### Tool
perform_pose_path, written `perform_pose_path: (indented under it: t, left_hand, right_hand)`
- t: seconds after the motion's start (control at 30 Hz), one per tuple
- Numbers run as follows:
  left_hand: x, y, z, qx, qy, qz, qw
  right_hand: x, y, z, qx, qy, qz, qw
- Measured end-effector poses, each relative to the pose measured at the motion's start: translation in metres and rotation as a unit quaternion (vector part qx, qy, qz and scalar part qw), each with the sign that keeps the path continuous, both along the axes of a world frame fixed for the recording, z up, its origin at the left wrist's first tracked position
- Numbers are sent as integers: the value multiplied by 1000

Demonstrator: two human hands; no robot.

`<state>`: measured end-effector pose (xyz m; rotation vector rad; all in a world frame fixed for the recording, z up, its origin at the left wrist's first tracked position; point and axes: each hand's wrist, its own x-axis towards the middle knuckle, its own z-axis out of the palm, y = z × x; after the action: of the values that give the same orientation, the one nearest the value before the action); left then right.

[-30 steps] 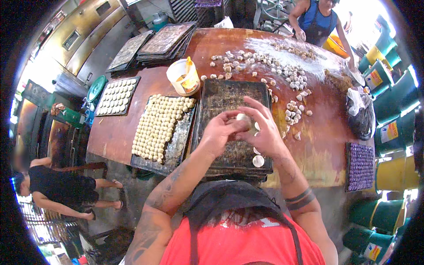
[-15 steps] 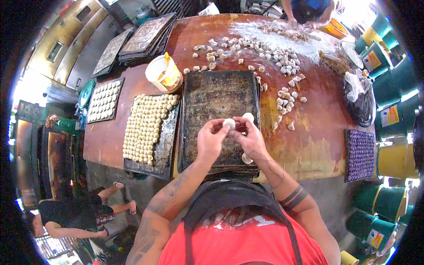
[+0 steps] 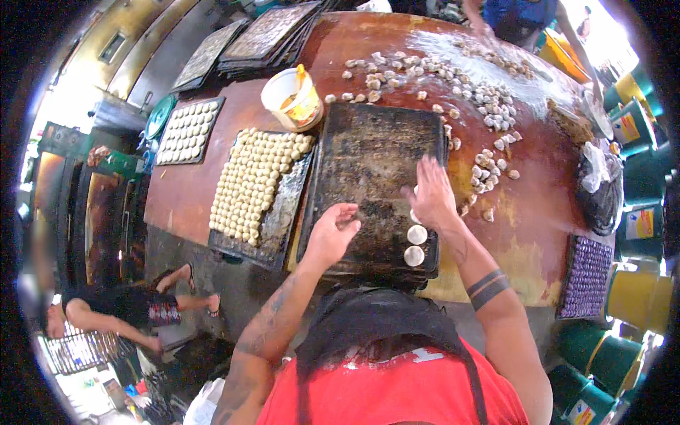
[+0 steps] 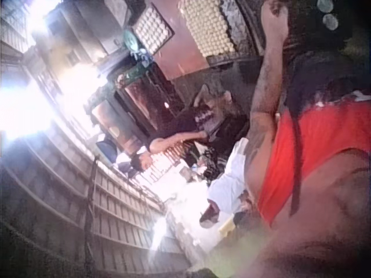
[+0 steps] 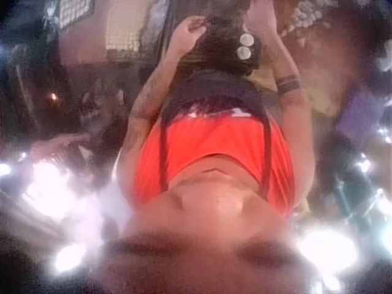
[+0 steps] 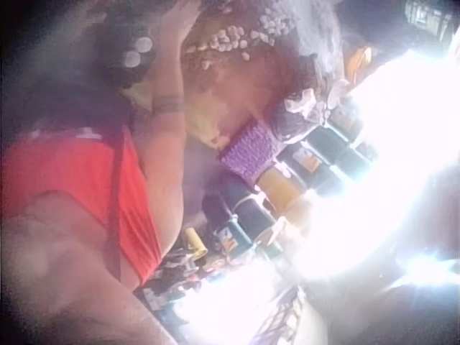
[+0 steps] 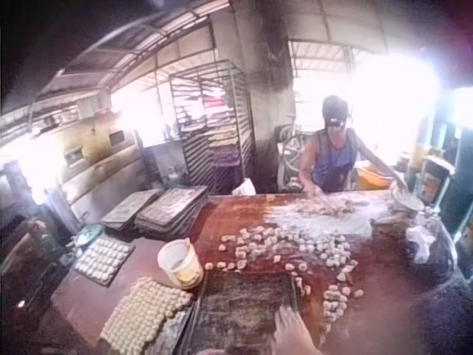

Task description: The person brushes liquid onto dough balls on a tray using a brush. Then, the person flattens and fills dough balls with filling by hand, shapes them into closed balls, and places them onto another baking tray.

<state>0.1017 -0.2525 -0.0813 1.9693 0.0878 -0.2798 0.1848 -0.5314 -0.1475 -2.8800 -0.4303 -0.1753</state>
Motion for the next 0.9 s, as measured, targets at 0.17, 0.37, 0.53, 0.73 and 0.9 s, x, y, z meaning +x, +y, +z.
perform_pose_path:
  t: [0.17,0.37,0.53,0.73,0.9]
  left_hand:
    - [40,84,-22,160,-102,83,978]
    - [53,209,-83,518,-227,68,822]
    - [58,214,-75,487,-253,77,833]
    - [60,81,-17,-383,61,184,903]
    - [44,5,25,-418,64,47,905]
  right_hand:
    - [3,-25,15,317,104,-110,936]
    - [-64,-101,-53,-36,-125,-89,987]
    - [-80,-91,-41,179,-6,-228,957]
    - [-67,49,89,486,57,-121,863]
    - [-65,103,141,415,-58,68,906]
